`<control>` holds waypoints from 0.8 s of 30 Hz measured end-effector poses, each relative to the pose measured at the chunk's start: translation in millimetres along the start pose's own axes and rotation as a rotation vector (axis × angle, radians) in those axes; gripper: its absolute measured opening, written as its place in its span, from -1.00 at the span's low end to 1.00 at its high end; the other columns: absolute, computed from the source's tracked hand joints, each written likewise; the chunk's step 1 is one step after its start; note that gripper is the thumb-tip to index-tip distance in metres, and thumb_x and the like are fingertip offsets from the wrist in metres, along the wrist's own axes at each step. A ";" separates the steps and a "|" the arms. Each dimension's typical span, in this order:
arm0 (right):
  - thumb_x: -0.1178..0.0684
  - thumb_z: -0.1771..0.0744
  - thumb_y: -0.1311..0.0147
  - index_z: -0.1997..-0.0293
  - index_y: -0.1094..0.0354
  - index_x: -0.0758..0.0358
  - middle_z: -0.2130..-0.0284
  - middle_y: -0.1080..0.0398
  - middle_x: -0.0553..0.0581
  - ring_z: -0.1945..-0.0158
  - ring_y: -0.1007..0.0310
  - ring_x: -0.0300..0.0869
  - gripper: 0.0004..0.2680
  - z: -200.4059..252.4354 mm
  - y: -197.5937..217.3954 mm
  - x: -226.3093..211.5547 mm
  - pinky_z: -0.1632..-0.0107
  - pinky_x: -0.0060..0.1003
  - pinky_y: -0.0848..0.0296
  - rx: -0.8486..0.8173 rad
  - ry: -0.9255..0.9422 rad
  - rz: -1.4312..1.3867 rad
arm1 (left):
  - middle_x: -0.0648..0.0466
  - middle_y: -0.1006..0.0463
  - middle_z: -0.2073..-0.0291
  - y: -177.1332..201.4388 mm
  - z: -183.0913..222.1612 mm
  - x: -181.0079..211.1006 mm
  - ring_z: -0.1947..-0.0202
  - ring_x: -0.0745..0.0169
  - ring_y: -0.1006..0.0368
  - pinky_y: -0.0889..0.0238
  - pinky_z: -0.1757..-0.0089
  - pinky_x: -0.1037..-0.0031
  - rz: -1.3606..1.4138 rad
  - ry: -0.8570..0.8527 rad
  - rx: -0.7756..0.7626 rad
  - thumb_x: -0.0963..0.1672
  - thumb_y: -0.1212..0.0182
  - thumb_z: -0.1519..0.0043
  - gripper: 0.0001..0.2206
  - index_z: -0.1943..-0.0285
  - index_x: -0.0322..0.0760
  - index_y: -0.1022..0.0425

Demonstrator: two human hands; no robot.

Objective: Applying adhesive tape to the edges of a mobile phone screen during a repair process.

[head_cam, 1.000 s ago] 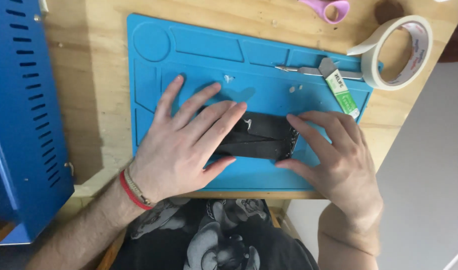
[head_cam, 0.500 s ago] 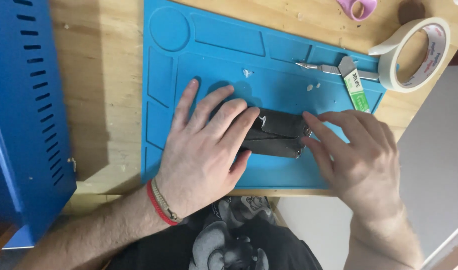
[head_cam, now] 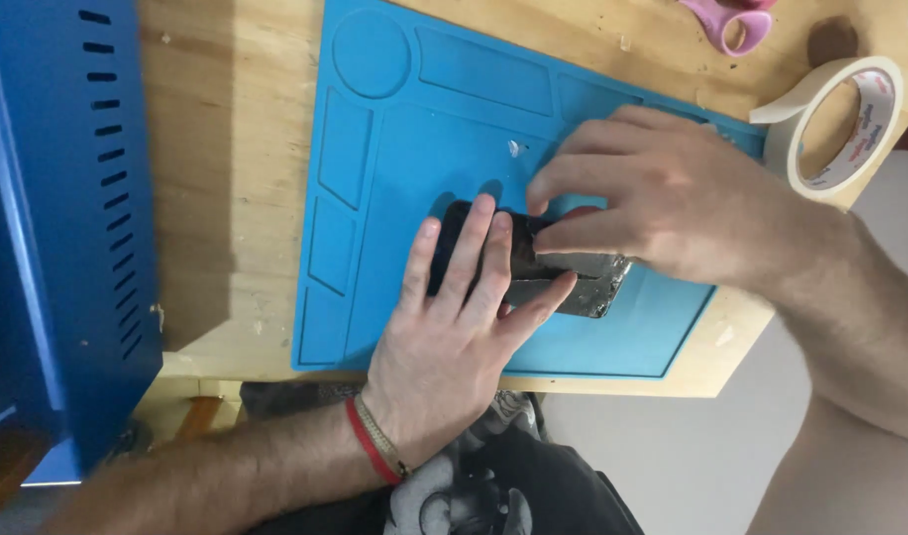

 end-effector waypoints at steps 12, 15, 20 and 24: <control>0.19 -0.47 -0.23 0.41 -0.46 0.05 0.22 -0.40 -0.05 0.23 -0.36 -0.09 -0.75 -18.0 -4.5 -21.7 0.18 -0.18 -0.40 0.041 0.320 0.255 | -0.40 -0.42 -0.43 -4.2 0.3 14.9 -0.49 -0.37 -0.36 -0.18 -0.47 -0.06 -0.088 0.040 0.076 -0.09 0.00 -0.56 -0.54 -0.67 0.16 -0.18; 0.22 -0.47 -0.15 0.33 -0.48 0.08 0.24 -0.32 -0.06 0.21 -0.37 -0.09 -0.80 -12.9 -8.1 -15.7 0.20 -0.20 -0.36 0.036 0.339 0.277 | -0.56 -0.15 -0.54 -11.7 -0.3 17.5 -0.58 -0.53 -0.13 -0.02 -0.48 -0.24 0.033 0.051 -0.021 -0.03 -0.27 -0.09 -0.25 -0.62 0.15 -0.40; 0.13 -0.48 -0.15 0.19 -0.52 0.09 0.20 -0.35 -0.10 0.24 -0.38 -0.14 -0.90 0.2 -22.2 -14.5 0.19 -0.23 -0.43 0.051 0.371 0.340 | -0.62 -0.14 -0.51 -19.5 1.7 21.4 -0.57 -0.57 -0.11 -0.05 -0.46 -0.28 -0.075 0.004 0.001 -0.05 -0.16 -0.24 -0.41 -0.54 0.15 -0.30; 0.14 -0.47 -0.06 0.25 -0.46 0.12 0.35 -0.23 -0.05 0.32 -0.32 -0.19 -0.86 6.1 -23.9 -18.2 0.20 -0.30 -0.42 0.122 0.430 0.417 | -0.59 -0.11 -0.54 -26.1 3.2 23.4 -0.59 -0.56 -0.06 -0.02 -0.46 -0.32 -0.122 0.002 -0.027 0.18 -0.07 -0.57 -0.46 -0.73 0.37 -0.07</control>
Point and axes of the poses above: each hand's wrist, its own z-axis away from the middle knuckle, its own y-axis out of the back of the hand, x = y × z, the point moved 9 cm from there along -z, towards the middle knuckle
